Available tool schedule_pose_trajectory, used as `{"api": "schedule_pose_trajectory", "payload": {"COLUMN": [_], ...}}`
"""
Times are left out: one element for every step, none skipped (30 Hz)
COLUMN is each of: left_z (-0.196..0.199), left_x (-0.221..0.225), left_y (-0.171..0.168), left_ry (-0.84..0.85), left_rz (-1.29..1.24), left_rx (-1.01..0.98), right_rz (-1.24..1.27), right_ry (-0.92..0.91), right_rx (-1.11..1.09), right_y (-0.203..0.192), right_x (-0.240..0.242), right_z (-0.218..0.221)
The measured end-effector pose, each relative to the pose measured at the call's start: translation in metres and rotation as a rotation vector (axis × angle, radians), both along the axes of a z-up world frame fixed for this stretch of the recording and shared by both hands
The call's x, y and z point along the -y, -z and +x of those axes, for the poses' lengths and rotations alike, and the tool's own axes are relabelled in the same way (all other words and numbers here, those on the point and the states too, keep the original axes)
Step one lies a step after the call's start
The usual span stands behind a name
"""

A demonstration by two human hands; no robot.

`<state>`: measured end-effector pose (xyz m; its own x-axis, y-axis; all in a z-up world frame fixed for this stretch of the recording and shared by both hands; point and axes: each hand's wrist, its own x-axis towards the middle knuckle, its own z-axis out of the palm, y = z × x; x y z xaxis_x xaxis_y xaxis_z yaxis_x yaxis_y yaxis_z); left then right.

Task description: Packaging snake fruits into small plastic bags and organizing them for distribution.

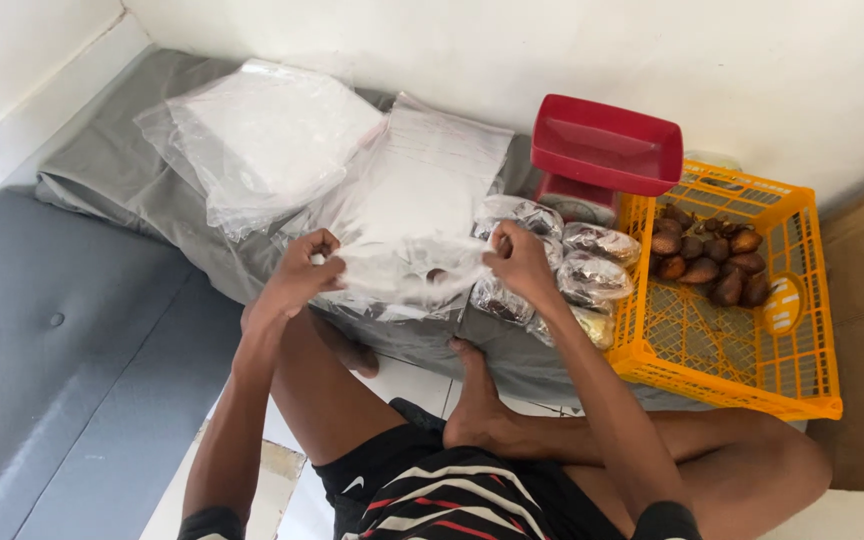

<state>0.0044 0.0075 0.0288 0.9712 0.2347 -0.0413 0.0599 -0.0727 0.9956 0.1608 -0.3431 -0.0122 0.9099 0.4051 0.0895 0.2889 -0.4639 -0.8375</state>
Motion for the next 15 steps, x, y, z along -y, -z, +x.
{"api": "schedule_pose_trajectory", "payload": {"left_z": [-0.006, -0.011, -0.017, -0.016, -0.015, -0.013, -0.014, -0.018, -0.021, -0.015, -0.008, 0.002, 0.012, 0.02, 0.029], "left_x": [0.002, 0.004, 0.007, 0.008, 0.009, 0.011, 0.012, 0.012, 0.012, 0.008, 0.003, -0.003, -0.006, -0.008, -0.011], "left_y": [-0.012, -0.024, -0.036, -0.038, -0.041, -0.045, -0.05, -0.055, -0.059, -0.052, -0.044, -0.04, -0.038, -0.035, -0.032], "left_ry": [-0.001, -0.03, -0.059, -0.056, -0.127, -0.202, -0.201, -0.164, -0.128, -0.127, -0.115, -0.107, -0.111, -0.143, -0.175], "left_rz": [0.001, 0.169, 0.337, 0.339, 0.573, 0.805, 0.806, 0.826, 0.845, 0.843, 0.672, 0.502, 0.502, 0.407, 0.31], "left_rx": [-0.003, -0.003, -0.002, -0.004, -0.048, -0.09, -0.09, -0.071, -0.053, -0.057, -0.124, -0.18, -0.175, -0.179, -0.183], "right_rz": [0.001, 0.013, 0.026, 0.028, -0.106, -0.241, -0.24, -0.2, -0.161, -0.162, -0.105, -0.045, -0.045, 0.012, 0.069], "right_ry": [-0.001, -0.015, -0.028, -0.025, -0.007, 0.008, 0.009, -0.044, -0.096, -0.097, -0.127, -0.159, -0.161, -0.12, -0.079], "right_rx": [-0.003, 0.039, 0.08, 0.077, 0.08, 0.086, 0.085, 0.034, -0.018, -0.021, -0.114, -0.197, -0.191, -0.283, -0.376], "right_y": [-0.007, -0.014, -0.021, -0.026, -0.03, -0.036, -0.048, -0.06, -0.071, -0.075, -0.079, -0.086, -0.083, -0.079, -0.074], "right_x": [0.003, 0.005, 0.008, 0.008, 0.009, 0.009, 0.01, 0.01, 0.01, 0.008, 0.006, 0.002, -0.004, -0.008, -0.013], "right_z": [-0.003, -0.007, -0.011, -0.015, -0.018, -0.02, -0.025, -0.032, -0.038, -0.039, -0.039, -0.035, -0.028, -0.021, -0.015]}}
